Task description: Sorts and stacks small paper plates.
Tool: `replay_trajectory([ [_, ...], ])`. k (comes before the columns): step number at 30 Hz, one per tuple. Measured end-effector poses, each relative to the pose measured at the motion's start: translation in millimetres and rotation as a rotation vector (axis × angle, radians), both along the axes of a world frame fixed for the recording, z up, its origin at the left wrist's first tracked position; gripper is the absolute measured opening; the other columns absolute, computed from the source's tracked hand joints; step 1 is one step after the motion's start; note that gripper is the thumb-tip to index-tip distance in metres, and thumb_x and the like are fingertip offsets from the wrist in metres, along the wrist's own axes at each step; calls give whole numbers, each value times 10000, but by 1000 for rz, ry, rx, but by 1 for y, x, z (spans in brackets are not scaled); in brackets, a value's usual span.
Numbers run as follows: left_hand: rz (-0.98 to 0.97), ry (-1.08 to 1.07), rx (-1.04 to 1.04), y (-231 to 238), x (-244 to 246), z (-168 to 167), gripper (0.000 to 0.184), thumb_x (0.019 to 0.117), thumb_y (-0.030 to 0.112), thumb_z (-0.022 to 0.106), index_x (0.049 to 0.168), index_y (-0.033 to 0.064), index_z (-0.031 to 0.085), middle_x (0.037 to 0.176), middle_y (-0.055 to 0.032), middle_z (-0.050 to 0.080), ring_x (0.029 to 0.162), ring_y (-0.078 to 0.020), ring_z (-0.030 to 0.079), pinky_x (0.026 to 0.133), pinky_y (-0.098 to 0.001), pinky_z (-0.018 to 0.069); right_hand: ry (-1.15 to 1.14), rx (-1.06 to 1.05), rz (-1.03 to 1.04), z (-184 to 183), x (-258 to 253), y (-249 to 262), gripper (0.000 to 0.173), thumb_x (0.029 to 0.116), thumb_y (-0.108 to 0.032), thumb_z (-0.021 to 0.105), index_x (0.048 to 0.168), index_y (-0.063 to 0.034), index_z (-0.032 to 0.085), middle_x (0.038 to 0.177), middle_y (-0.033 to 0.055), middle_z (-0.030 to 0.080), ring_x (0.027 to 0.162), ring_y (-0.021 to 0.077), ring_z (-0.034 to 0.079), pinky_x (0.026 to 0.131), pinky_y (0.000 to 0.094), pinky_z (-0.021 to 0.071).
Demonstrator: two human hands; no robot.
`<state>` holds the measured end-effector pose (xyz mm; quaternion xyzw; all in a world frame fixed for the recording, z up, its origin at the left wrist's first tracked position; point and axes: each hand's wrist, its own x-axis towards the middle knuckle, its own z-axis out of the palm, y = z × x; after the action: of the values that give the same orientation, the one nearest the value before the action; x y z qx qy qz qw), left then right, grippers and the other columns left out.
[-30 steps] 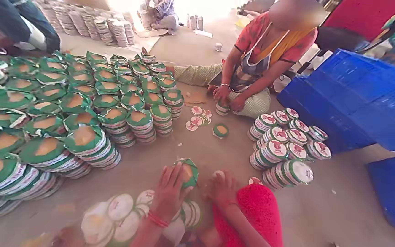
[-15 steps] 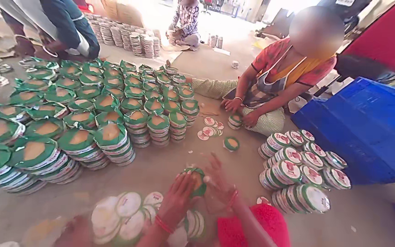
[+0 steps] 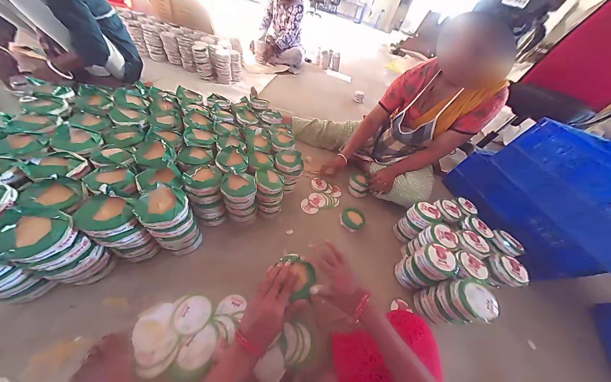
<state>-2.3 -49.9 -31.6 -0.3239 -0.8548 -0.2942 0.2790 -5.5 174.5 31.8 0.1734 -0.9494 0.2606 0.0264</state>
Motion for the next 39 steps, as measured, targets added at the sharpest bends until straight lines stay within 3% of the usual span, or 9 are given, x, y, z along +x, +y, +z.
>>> replay_trajectory([
  [2,-2,-18,-5,0,1,-1,562,1015,516,501,1295,68,693,1358,-198,645,1261,-394,618,1029,-497,520,22,14,2,-2,4,2,837,869,-840,359,1413,-261,621,1576,58,479,1494,511,272,1107,743,285],
  [7,-20,-58,1,-4,-4,4,575,985,551,525,1285,92,699,1360,-197,643,1249,-394,626,1002,-494,536,153,-263,63,-10,15,10,830,952,-774,296,1270,-118,692,1446,164,582,1461,436,370,1205,622,241],
  [11,-89,-119,44,-9,-12,17,656,868,526,712,1308,42,665,1312,-173,674,1214,-375,648,1000,-494,544,137,109,-13,-10,42,8,867,835,-872,368,1425,-283,608,1550,57,514,1467,501,343,1093,710,358],
  [15,-110,-234,127,-12,-18,30,985,717,549,839,1394,-83,504,1256,-162,700,1167,-340,668,994,-473,543,220,93,-16,-7,58,2,839,858,-883,272,1369,-322,630,1533,28,533,1454,474,378,1038,697,416],
  [21,-42,-219,99,-12,-22,34,1048,583,571,891,1385,-6,541,1186,-99,739,1117,-401,659,974,-577,504,404,329,-33,-10,75,-23,771,847,-817,435,1387,-306,640,1489,3,584,1421,432,457,1067,717,382],
  [24,1,-185,97,-11,-24,28,1038,567,602,856,1386,35,565,1162,-67,748,1133,-431,626,958,-615,474,432,354,-18,-2,76,-35,745,871,-809,385,1366,-323,655,1495,-16,578,1431,410,454,1089,702,366],
  [29,-79,-268,200,-10,-32,15,1037,559,567,863,1395,43,542,1191,-56,724,1213,-395,591,1126,-667,311,451,392,26,0,65,-49,784,865,-807,401,1379,-272,655,1507,-23,567,1445,380,445,1099,713,341],
  [37,-93,-256,301,-5,-37,5,927,623,488,849,1356,9,545,1169,-103,716,1157,-371,619,1090,-645,360,433,410,124,16,47,-63,732,849,-770,499,1353,-268,673,1531,-38,540,1480,339,407,1138,696,311],
  [39,-112,-286,318,-7,-36,6,1085,548,547,894,1385,-23,503,1223,-152,688,1192,-377,604,1109,-632,358,440,406,102,19,38,-62,739,859,-790,463,1336,-270,684,1532,-9,540,1468,357,422,1129,702,328],
])
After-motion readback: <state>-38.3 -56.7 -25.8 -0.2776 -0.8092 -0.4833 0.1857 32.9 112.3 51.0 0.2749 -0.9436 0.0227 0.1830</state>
